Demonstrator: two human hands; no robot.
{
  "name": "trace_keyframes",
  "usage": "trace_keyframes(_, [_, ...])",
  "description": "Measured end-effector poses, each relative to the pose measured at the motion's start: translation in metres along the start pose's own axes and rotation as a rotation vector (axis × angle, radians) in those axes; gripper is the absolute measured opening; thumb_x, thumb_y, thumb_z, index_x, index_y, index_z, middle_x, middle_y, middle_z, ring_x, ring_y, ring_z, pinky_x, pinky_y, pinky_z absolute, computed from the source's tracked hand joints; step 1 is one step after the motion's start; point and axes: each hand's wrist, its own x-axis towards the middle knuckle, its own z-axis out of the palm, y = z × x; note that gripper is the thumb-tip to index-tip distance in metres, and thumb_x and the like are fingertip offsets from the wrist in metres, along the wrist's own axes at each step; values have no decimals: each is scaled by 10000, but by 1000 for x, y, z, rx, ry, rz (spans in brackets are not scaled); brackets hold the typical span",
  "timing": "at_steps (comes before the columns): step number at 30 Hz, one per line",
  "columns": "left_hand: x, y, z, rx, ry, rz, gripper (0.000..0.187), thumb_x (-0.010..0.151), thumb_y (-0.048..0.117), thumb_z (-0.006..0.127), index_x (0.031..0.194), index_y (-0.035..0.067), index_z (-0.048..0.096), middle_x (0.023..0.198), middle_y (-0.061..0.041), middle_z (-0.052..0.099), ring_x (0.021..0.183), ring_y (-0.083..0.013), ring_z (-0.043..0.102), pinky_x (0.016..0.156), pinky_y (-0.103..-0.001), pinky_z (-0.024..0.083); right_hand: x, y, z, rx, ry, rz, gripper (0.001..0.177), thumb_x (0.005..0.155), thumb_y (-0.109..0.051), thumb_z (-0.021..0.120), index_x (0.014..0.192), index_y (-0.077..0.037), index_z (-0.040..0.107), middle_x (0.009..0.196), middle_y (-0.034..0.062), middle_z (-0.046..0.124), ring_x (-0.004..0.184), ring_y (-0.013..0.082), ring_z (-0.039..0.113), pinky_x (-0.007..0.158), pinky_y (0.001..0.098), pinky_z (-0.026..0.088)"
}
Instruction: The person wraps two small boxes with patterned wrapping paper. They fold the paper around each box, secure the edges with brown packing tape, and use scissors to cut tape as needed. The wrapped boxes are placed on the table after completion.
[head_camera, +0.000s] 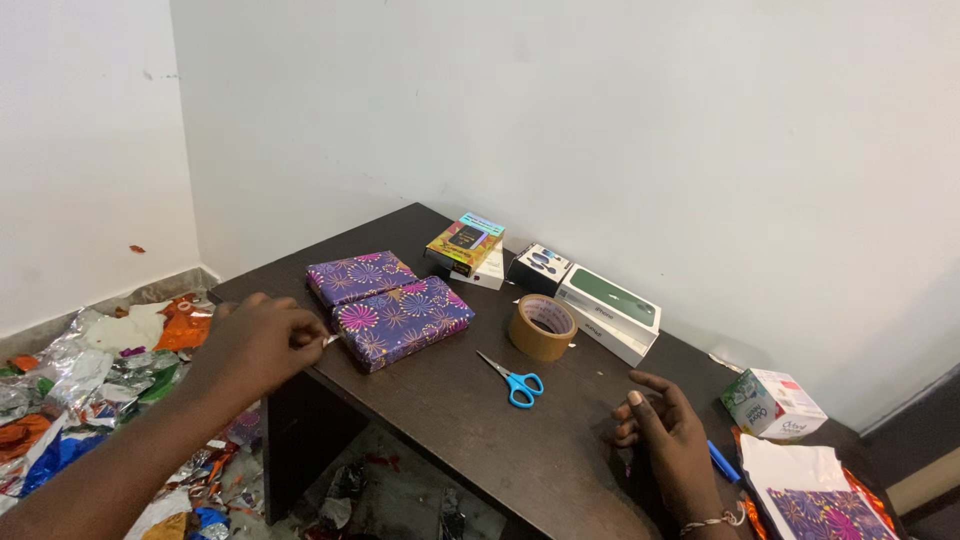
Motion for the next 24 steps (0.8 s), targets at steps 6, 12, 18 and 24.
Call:
trace_keyframes(6, [10, -4, -10, 102, -134, 75, 196, 893, 412, 679, 1038, 299, 748, 1002, 80, 727, 1073, -150, 663, 1000, -471, 455, 3, 3, -1, 23, -34, -34, 416, 949, -190, 622, 1332, -27, 607, 860, 164, 712, 682, 184, 663, 625, 335, 572])
trace_keyframes(12, [13, -19, -38, 427, -359, 130, 321, 851, 576, 762, 893, 259, 795, 1023, 19, 717, 1032, -187, 687, 897, -406, 546, 2, 6, -3, 5, -32, -49, 392, 955, -193, 629, 1314, -34, 621, 870, 148, 710, 704, 167, 658, 632, 316, 563])
trace_keyframes(18, [20, 9, -49, 78, 54, 160, 293, 781, 455, 741, 888, 183, 749, 922, -18, 744, 871, -244, 735, 781, -436, 586, 3, 11, -4, 41, -55, -101, 338, 943, -212, 644, 1235, -44, 680, 861, 112, 696, 703, 136, 648, 639, 298, 554])
trace_keyframes(24, [41, 73, -36, -59, -34, 129, 367, 847, 506, 739, 911, 147, 776, 935, -78, 773, 908, -282, 729, 809, -423, 571, 3, 16, -4, -168, 16, 35, 273, 868, -195, 796, 958, 29, 669, 741, 73, 690, 586, 131, 661, 464, 308, 519])
